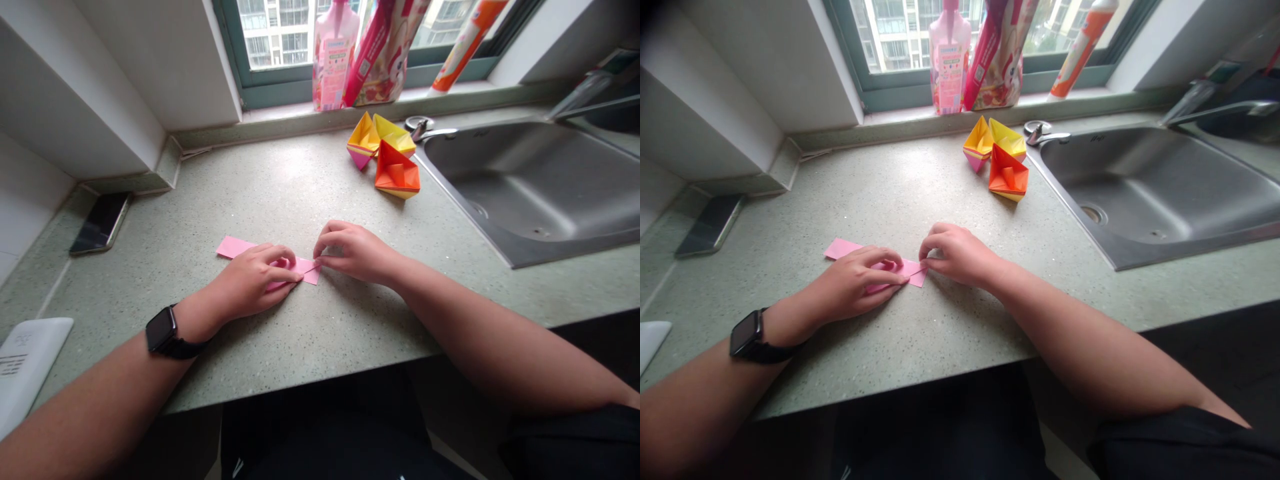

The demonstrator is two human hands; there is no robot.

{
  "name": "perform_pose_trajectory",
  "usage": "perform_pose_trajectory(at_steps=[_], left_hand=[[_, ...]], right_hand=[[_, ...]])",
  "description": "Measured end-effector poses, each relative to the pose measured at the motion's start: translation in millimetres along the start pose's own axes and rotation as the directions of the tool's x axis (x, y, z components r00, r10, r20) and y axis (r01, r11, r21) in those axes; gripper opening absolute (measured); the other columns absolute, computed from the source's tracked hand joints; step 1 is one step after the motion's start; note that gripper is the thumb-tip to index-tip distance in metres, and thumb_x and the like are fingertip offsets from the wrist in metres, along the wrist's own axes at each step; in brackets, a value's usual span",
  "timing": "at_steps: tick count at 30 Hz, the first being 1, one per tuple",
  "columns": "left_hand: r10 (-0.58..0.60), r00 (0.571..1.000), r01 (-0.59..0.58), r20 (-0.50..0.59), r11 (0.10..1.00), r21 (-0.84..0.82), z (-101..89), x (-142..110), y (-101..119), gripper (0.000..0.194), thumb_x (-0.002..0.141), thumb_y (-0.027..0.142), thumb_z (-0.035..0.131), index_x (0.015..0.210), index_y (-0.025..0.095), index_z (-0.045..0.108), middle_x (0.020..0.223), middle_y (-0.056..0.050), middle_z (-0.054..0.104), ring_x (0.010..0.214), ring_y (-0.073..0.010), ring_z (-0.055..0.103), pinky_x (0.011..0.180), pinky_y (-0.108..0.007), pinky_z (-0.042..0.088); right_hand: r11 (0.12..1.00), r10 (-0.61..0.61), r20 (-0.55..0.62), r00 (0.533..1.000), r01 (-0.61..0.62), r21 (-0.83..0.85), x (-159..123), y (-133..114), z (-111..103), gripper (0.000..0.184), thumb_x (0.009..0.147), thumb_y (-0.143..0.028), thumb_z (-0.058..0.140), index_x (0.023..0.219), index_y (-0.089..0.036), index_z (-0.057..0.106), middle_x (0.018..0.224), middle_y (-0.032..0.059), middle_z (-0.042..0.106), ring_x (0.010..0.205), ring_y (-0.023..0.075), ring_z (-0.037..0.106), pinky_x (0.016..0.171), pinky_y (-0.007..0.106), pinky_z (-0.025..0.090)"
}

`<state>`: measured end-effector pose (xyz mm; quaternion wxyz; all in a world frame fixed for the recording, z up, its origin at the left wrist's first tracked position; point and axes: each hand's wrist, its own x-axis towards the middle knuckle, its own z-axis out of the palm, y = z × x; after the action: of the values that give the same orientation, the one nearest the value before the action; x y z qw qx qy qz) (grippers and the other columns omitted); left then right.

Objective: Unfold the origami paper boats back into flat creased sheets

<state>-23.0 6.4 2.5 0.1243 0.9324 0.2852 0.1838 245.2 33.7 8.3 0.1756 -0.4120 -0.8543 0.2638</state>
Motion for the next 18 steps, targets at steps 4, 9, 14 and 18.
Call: perform_pose_trajectory(at_steps=[4,9,14,18], left_hand=[[0.013,1.000,-0.013,0.010,1.000,-0.015,-1.3,-1.1,-3.0,0.021,0.105,0.031,0.066,0.116,0.028,0.084,0.117,-0.008,0.074,0.101,-0.0217,0.069,0.089,-0.037,0.056],[0.015,1.000,-0.014,0.016,0.999,-0.039,-2.6,-0.8,-5.5,0.020,0.106,0.032,0.066,0.114,0.029,0.084,0.117,-0.008,0.074,0.099,-0.0207,0.068,0.087,-0.036,0.055],[0.021,1.000,-0.020,0.015,0.998,-0.057,-2.0,0.2,-7.1,0.020,0.106,0.031,0.067,0.114,0.029,0.085,0.117,-0.007,0.074,0.100,-0.0208,0.068,0.088,-0.037,0.053],[0.002,1.000,0.000,0.027,0.998,-0.061,-1.3,0.8,-7.8,0.019,0.105,0.031,0.068,0.115,0.031,0.084,0.117,-0.007,0.074,0.100,-0.0207,0.067,0.090,-0.037,0.053]], right_hand=[[0.988,-0.145,0.042,0.989,0.147,-0.053,-8.6,-3.3,-0.5,0.016,0.098,-0.028,0.072,0.100,-0.032,0.088,0.092,0.0034,0.071,0.086,0.0191,0.063,0.085,0.035,0.045],[0.972,-0.125,0.126,0.984,0.147,-0.183,-14.9,-9.3,3.9,0.017,0.100,-0.033,0.073,0.104,-0.038,0.089,0.080,0.0018,0.067,0.077,0.0180,0.057,0.082,0.036,0.039],[0.960,-0.090,0.118,0.989,0.118,-0.253,-18.0,-17.0,7.1,0.019,0.101,-0.033,0.071,0.108,-0.037,0.089,0.083,0.0032,0.070,0.079,0.0191,0.059,0.081,0.037,0.038],[0.956,0.020,0.075,0.997,0.003,-0.292,-22.0,-25.8,9.6,0.021,0.101,-0.032,0.069,0.103,-0.036,0.089,0.079,0.0029,0.071,0.073,0.0188,0.058,0.073,0.037,0.036]])
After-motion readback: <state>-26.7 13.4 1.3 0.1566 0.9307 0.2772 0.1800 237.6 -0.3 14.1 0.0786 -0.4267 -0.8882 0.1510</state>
